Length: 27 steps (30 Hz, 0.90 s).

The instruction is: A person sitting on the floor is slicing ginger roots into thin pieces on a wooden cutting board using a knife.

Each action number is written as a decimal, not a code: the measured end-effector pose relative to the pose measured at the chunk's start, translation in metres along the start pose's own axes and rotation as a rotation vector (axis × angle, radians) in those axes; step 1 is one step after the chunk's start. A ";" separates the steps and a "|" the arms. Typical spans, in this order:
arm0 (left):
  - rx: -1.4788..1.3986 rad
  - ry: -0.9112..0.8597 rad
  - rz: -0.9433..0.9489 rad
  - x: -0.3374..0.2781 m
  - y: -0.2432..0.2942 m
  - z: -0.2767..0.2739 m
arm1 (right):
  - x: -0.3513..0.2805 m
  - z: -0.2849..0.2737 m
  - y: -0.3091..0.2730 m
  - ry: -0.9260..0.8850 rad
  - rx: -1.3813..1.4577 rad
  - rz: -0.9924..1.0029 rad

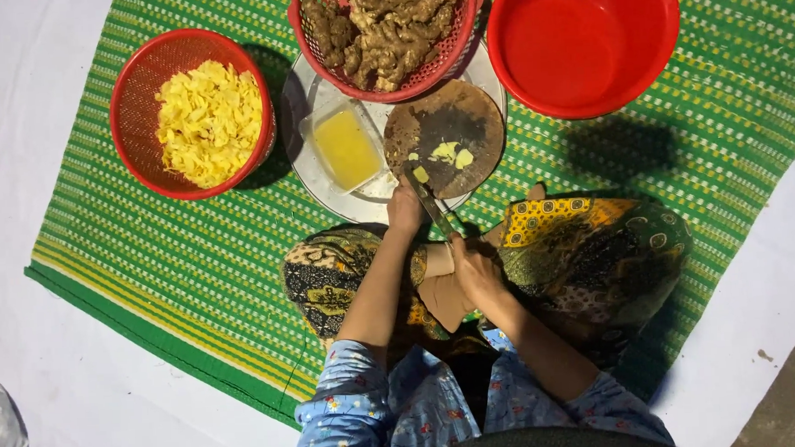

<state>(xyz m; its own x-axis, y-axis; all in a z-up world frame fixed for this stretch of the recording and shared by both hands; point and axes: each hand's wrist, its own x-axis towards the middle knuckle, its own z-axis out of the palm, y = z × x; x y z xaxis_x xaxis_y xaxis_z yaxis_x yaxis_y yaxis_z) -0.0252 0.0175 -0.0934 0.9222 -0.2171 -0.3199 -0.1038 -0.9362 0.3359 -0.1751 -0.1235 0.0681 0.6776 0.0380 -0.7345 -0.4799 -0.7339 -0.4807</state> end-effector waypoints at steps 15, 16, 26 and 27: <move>-0.151 0.052 0.078 -0.012 0.003 -0.025 | 0.013 0.014 0.001 0.070 -0.078 0.013; -0.151 0.053 0.080 -0.015 0.008 -0.031 | 0.025 0.030 0.014 0.072 -0.078 0.013; -0.134 0.080 0.081 -0.010 -0.003 -0.015 | 0.010 0.004 -0.020 0.104 -0.132 0.005; -0.104 0.083 0.073 -0.005 -0.006 -0.011 | 0.008 0.007 -0.017 0.106 -0.130 0.006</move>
<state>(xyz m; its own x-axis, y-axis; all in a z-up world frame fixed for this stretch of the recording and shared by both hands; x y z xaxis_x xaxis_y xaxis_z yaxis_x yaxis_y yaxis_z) -0.0256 0.0271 -0.0843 0.9417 -0.2559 -0.2184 -0.1364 -0.8839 0.4473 -0.1654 -0.1059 0.0664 0.7333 -0.0337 -0.6791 -0.4127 -0.8158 -0.4051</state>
